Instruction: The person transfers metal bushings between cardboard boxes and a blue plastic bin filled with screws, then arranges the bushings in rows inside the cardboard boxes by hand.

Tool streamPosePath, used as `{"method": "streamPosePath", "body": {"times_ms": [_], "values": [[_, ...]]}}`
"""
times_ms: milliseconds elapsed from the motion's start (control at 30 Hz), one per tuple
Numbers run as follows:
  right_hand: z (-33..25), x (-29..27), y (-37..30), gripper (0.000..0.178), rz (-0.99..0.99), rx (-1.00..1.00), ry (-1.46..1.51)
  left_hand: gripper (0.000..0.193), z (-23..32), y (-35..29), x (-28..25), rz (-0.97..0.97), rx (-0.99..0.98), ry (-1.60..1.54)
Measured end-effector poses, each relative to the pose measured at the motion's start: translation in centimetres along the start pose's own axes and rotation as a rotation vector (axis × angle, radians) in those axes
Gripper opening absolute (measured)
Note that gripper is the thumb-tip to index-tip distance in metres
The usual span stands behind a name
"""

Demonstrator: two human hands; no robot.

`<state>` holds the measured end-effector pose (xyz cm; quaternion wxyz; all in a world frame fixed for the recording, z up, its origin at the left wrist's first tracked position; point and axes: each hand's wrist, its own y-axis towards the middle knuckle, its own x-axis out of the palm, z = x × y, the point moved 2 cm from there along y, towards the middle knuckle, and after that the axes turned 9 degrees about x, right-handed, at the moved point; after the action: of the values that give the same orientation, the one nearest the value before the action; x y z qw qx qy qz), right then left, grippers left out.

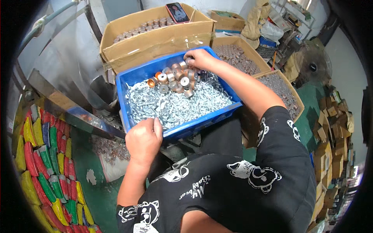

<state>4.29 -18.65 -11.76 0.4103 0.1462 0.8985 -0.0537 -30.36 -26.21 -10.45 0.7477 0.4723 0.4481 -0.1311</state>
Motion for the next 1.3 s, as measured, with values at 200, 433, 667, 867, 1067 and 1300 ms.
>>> {"method": "streamPosePath", "body": {"times_ms": [200,433,667,867,1067,1300], "values": [[1.8,2.1,1.6,0.016,0.224,-0.187,-0.47,0.025,-0.2,-0.2,-0.2,0.053,0.003,-0.023],[2.3,1.7,1.6,0.023,0.101,-0.143,-0.562,0.028,0.1,-0.1,-0.3,-0.001,-0.036,-0.067],[2.3,1.2,1.3,0.039,0.022,-0.062,-0.451,0.03,0.2,-0.3,-0.3,-0.001,-0.038,-0.051],[2.5,1.1,2.1,0.043,-0.078,-0.048,-0.468,0.029,-0.1,-0.2,0.0,-0.012,0.003,0.011],[3.7,0.6,2.4,0.038,0.053,-0.094,-0.421,0.032,0.4,0.6,0.3,-0.053,-0.003,-0.063],[-0.1,-4.9,-1.8,0.031,-0.2,0.032,0.897,0.032,0.4,-0.1,0.1,-0.081,-0.05,0.006]]}}
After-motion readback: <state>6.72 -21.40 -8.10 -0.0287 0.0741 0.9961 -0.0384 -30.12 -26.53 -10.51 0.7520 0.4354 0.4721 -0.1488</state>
